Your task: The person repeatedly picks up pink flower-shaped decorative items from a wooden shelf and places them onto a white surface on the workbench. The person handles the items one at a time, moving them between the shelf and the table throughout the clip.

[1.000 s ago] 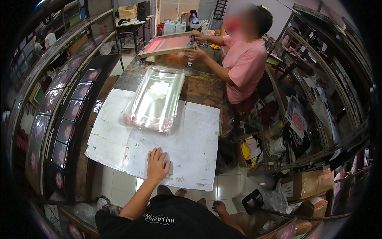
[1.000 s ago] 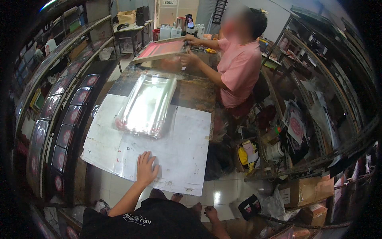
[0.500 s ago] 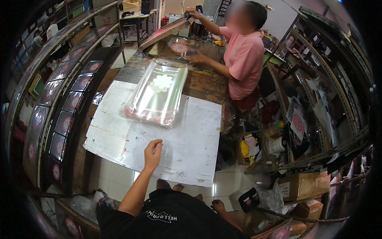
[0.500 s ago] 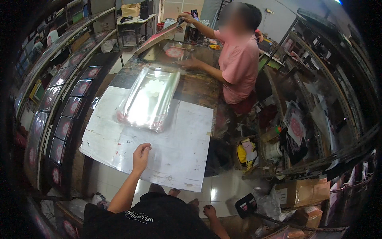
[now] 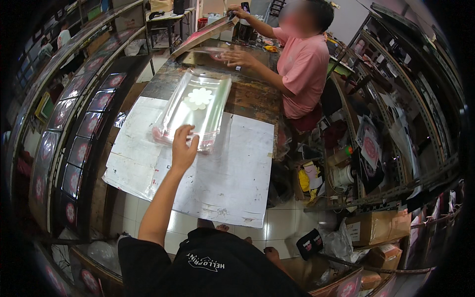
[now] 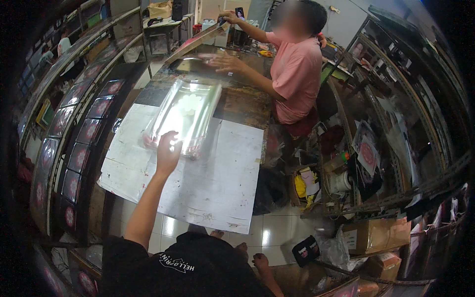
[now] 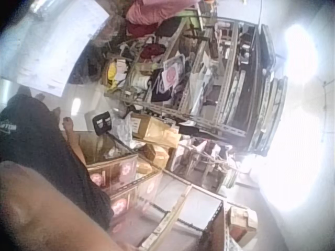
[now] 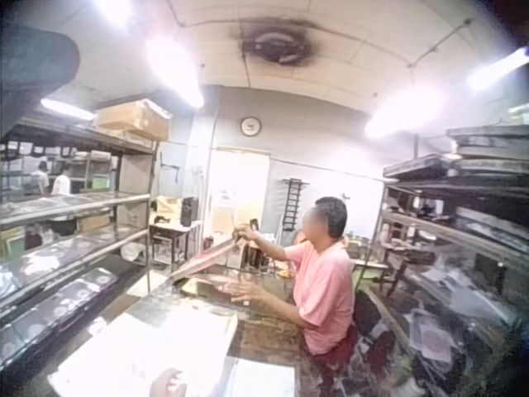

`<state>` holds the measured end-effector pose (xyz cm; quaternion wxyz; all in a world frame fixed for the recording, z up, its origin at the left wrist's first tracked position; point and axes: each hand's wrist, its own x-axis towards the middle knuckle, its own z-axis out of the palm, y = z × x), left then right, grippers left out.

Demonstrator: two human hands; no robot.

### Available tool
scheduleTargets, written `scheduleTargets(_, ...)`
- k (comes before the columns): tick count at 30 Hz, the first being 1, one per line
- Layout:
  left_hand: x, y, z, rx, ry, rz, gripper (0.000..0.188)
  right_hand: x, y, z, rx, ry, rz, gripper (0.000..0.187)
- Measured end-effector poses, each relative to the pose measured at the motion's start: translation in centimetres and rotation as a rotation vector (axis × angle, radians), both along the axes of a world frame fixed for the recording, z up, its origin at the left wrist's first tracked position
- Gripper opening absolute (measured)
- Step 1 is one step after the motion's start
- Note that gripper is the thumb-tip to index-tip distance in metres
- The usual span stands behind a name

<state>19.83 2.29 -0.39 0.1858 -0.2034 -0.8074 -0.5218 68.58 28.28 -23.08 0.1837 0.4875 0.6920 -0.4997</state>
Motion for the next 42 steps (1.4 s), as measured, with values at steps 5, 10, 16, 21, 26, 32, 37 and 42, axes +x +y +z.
scheduleTargets(5,-6.2,1.3,1.2,-0.383,0.285,0.191,0.069,0.6,0.1,-0.5,-0.017,0.045,-0.089,0.036)
scheduleTargets(10,-11.9,1.3,2.2,-0.838,0.578,0.368,0.091,1.1,-0.1,0.6,-0.038,0.059,-0.229,0.038)
scheduleTargets(16,-16.3,0.9,-0.2,-1.081,0.234,0.157,0.026,3.4,0.2,0.1,-0.04,-0.024,-0.062,0.037)
scheduleTargets(21,-14.1,1.9,-0.3,-1.092,0.31,0.056,0.014,5.0,1.1,-2.9,-0.095,0.163,-0.278,0.032)
scheduleTargets(26,-4.6,6.1,2.5,-0.86,0.516,-0.21,0.032,-3.7,0.7,6.8,-0.134,0.501,-0.404,0.039)
scheduleTargets(32,8.9,12.8,4.1,-0.886,0.52,-0.616,0.048,-15.6,-0.6,22.9,-0.551,1.055,-0.263,0.067)
scheduleTargets(37,17.1,16.7,1.1,-0.858,0.514,-0.982,0.042,-17.9,1.4,23.0,-0.015,0.975,0.012,0.056)
scheduleTargets(42,24.5,20.8,1.7,-0.925,0.415,-1.265,0.041,-10.6,5.0,20.0,0.139,0.805,-0.338,0.039)
